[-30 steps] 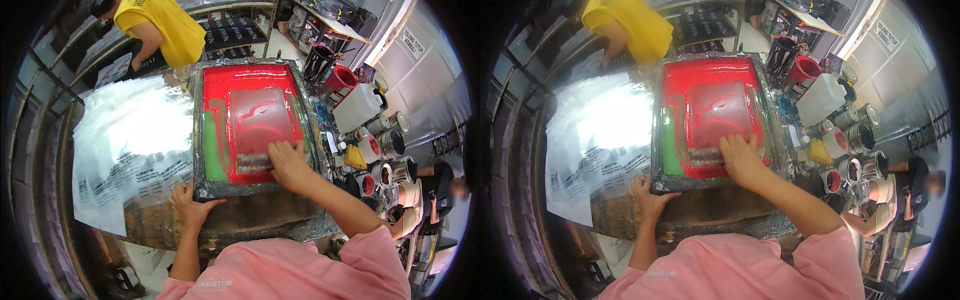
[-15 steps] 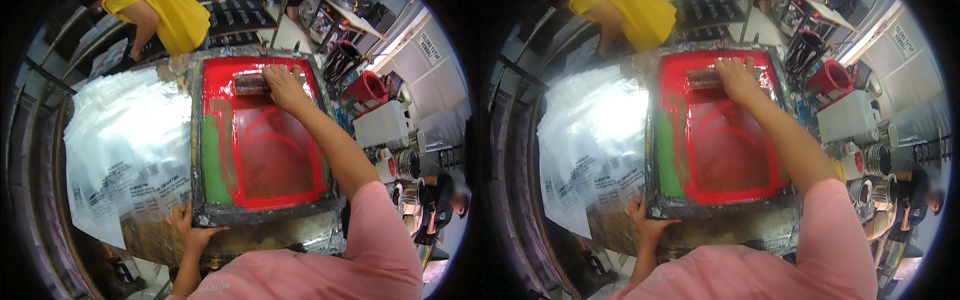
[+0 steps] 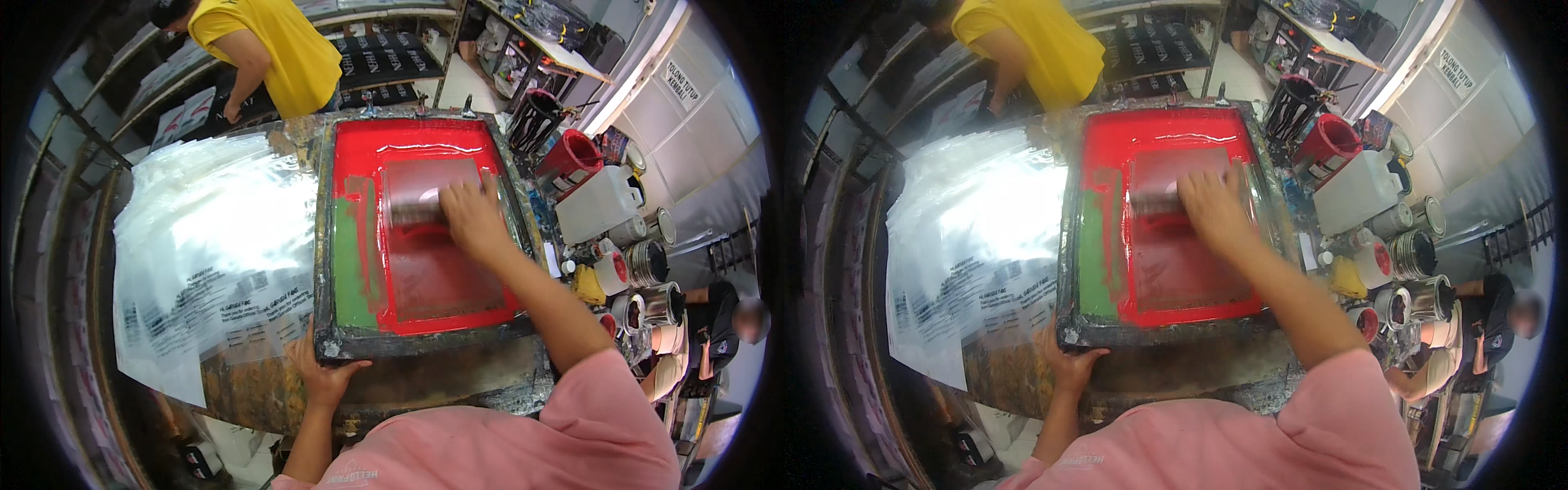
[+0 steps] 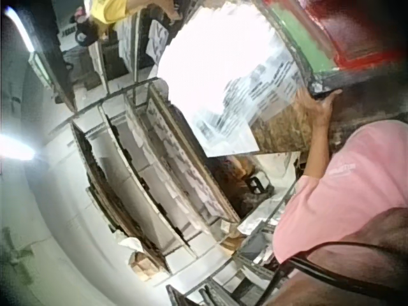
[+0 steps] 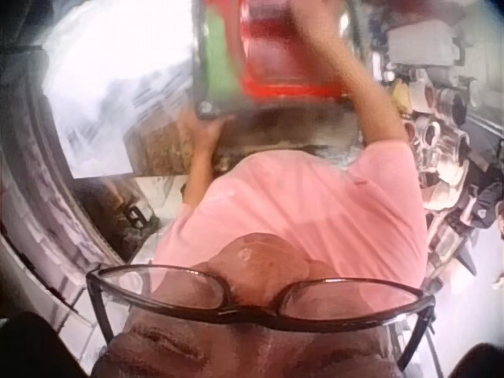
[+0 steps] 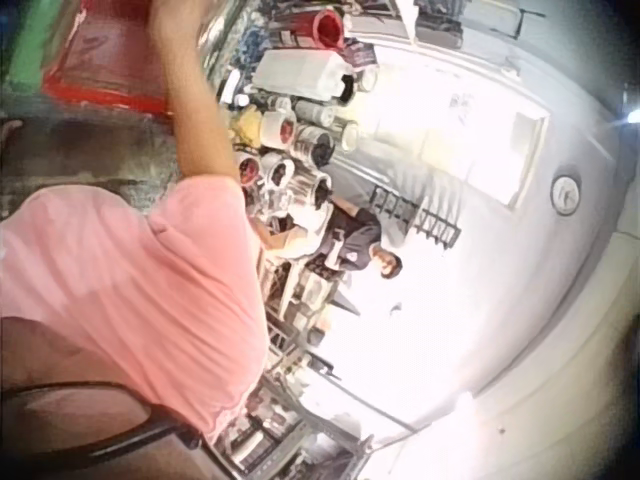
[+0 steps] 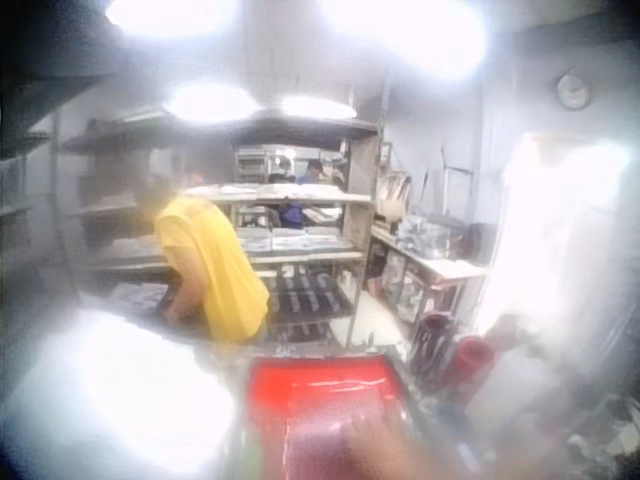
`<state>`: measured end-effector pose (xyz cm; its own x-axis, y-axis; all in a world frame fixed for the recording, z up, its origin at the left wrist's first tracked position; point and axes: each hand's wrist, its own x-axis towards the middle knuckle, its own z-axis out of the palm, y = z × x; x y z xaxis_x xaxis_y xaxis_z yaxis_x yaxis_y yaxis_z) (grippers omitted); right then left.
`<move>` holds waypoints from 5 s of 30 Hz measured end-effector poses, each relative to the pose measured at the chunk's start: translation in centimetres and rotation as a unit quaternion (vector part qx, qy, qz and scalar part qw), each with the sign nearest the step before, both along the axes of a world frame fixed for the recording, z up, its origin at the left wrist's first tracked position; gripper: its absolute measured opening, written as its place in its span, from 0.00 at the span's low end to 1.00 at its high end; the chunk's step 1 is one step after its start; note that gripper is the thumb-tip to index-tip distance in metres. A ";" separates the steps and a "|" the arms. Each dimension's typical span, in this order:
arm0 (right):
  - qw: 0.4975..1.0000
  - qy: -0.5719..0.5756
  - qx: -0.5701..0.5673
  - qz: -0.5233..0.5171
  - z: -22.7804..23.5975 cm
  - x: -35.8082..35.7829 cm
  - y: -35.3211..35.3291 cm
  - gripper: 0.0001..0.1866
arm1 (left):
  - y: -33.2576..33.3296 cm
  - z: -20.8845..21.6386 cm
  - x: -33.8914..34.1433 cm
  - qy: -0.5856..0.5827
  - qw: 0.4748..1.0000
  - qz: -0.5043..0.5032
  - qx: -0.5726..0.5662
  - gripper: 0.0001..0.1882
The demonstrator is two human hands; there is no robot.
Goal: The person repeatedly screen prints a red logo onto plastic packaging by lowering a screen and using a squeegee to spread ink, then removes the printed bag and places it onto a stack.
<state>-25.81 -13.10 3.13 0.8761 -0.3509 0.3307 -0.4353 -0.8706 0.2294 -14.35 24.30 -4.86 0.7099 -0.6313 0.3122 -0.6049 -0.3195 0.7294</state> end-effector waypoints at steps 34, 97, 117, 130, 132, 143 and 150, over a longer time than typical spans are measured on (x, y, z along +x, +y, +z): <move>0.973 -0.191 0.128 0.022 25.9 -2.2 2.8 0.32 | -3.9 3.5 19.7 -0.040 0.962 0.268 -0.045 0.20; 0.997 -0.038 0.068 0.013 -3.0 4.7 -6.3 0.21 | -0.9 2.9 1.3 -0.101 0.976 -0.012 0.192 0.72; 0.978 0.036 0.205 -0.003 9.0 -7.3 11.9 0.24 | -1.3 2.9 -0.6 0.166 0.975 -0.010 -0.147 0.66; 0.973 -0.195 0.123 0.016 27.1 -1.8 4.6 0.33 | -26.5 3.6 13.7 -0.201 0.954 -0.024 0.221 0.15; 0.978 -0.176 0.112 0.015 27.5 -1.5 3.1 0.37 | -28.6 2.0 14.5 -0.260 0.965 -0.029 0.034 0.12; 0.974 -0.195 0.110 0.020 27.4 -1.2 2.4 0.37 | -27.5 2.0 12.5 -0.037 0.989 0.014 0.146 0.23; 0.966 -0.236 0.092 0.053 28.0 -0.8 2.7 0.35 | -30.0 1.9 18.1 -0.257 0.961 -0.084 0.053 0.19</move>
<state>-26.63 -10.42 31.11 0.6773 -0.3580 0.6427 -0.3593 -0.9233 -0.1356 3.71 -5.73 -2.96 0.3637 -0.7714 0.5222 -0.9264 -0.2410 0.2892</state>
